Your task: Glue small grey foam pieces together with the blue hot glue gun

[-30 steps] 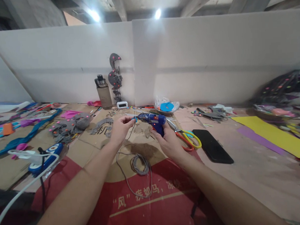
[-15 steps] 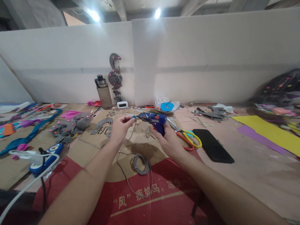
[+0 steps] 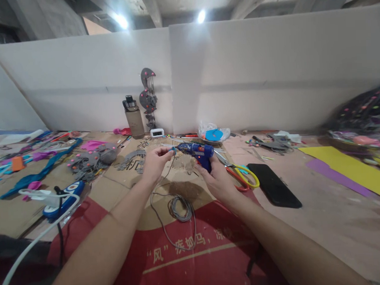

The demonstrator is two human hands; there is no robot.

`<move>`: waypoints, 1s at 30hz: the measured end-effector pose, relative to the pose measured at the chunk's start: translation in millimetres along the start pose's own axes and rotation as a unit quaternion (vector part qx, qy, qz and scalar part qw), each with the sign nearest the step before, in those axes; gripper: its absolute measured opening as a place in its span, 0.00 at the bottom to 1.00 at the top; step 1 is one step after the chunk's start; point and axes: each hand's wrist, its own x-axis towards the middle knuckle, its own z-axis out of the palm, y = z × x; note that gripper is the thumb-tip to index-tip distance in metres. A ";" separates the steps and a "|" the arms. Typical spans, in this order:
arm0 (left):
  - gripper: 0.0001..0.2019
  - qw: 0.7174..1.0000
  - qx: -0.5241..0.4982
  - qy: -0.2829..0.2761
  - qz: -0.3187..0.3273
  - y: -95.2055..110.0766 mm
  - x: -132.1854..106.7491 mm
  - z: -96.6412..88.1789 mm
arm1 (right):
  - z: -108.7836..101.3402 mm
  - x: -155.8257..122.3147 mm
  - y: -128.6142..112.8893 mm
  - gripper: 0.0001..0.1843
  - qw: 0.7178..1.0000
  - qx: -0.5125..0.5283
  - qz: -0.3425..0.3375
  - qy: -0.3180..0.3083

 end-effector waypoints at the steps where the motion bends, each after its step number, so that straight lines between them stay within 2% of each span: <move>1: 0.11 1.000 0.000 0.001 0.000 0.7 -0.3 -0.1 | 0.1 0.0 0.3 0.22 1.000 -0.001 0.001 0.001; 18: 0.10 0.999 -0.046 0.020 -0.003 6.4 -0.5 0.4 | 0.6 -0.5 1.4 0.21 1.000 0.001 0.002 -0.001; 30: 0.10 1.000 -0.011 -0.002 -0.002 4.4 -1.1 0.6 | -0.4 0.0 -1.6 0.22 1.000 0.016 -0.002 -0.007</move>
